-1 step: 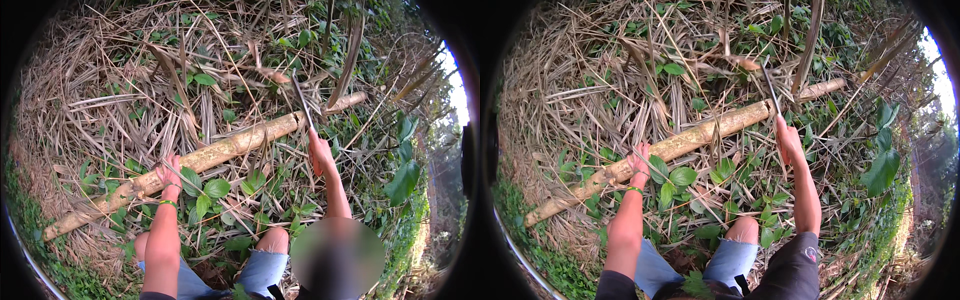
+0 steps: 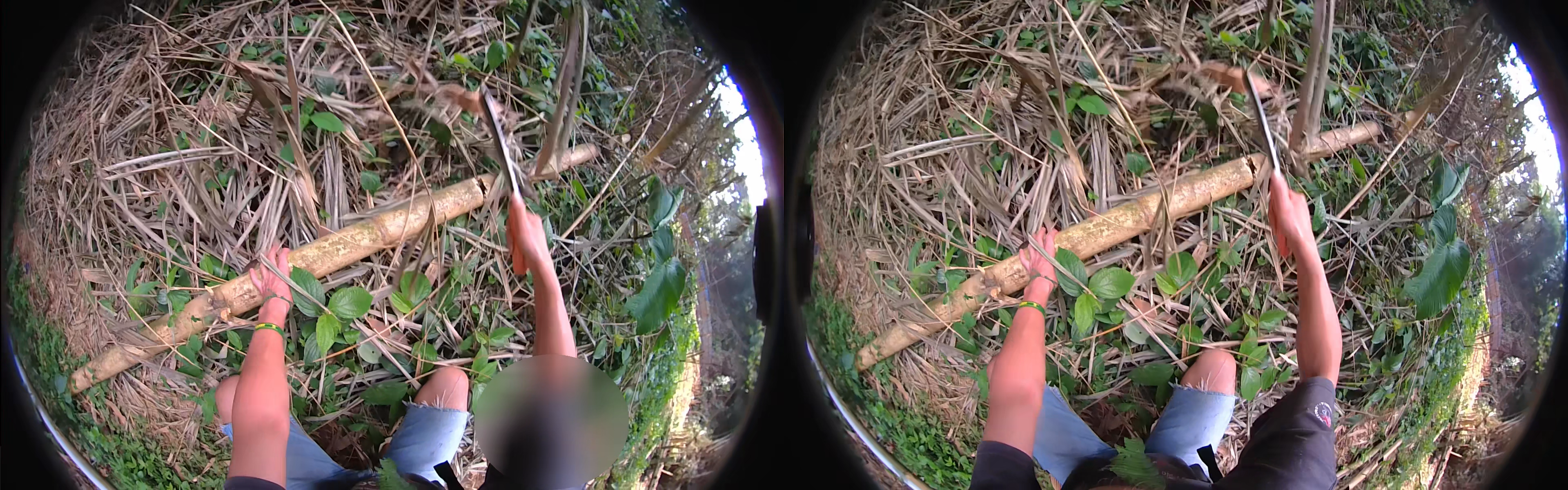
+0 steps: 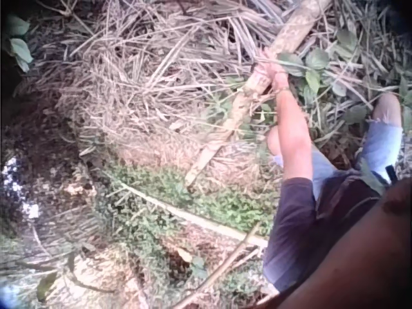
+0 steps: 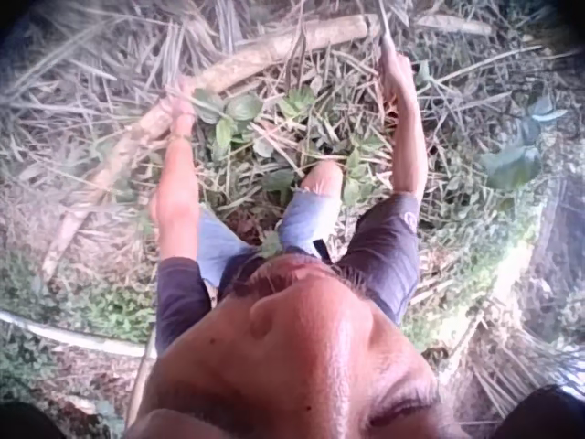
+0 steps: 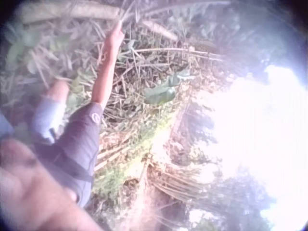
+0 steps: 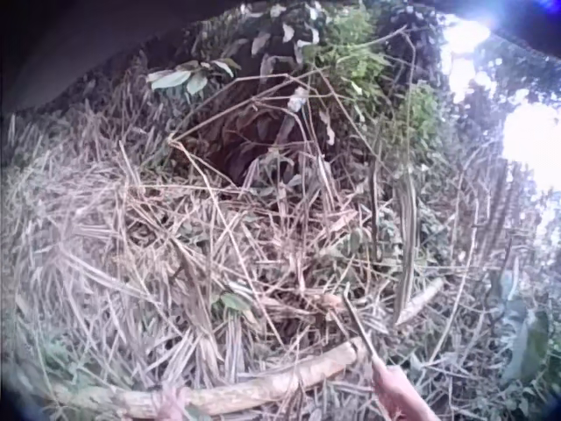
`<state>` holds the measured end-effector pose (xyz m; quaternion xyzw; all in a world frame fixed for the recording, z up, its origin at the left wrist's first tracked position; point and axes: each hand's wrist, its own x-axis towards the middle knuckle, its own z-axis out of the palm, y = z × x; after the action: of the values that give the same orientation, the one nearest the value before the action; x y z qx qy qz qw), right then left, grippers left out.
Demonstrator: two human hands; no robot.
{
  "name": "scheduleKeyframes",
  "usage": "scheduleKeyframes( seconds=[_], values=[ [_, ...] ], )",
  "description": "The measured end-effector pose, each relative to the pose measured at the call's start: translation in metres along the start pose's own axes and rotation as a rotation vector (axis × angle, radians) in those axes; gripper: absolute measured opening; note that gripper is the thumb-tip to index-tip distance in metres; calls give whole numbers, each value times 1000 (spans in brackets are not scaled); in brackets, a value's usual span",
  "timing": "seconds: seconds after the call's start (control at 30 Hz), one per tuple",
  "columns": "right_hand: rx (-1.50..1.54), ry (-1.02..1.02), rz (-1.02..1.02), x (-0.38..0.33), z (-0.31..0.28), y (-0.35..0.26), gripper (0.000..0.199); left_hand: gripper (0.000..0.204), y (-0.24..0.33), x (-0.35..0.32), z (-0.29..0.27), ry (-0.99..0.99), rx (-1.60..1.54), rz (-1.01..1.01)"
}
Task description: The person uses a machete to chop a long bamboo pole lying on the ground. They repeatedly strike the bamboo at the same spot to split it, then reposition the pole and continue chopping at a different location.
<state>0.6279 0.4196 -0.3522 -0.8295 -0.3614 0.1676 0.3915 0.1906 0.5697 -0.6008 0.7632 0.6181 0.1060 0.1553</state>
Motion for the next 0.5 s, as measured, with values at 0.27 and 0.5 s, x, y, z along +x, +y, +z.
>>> scheduleKeyframes(
  seconds=[0.27,0.5],
  values=[
    [495,-55,-750,35,-9,-80,61,85,-21,9,-2,22,60,7],
    [-196,-78,168,68,19,122,85,72,20,14,-6,-110,-55,-59]
  ],
)
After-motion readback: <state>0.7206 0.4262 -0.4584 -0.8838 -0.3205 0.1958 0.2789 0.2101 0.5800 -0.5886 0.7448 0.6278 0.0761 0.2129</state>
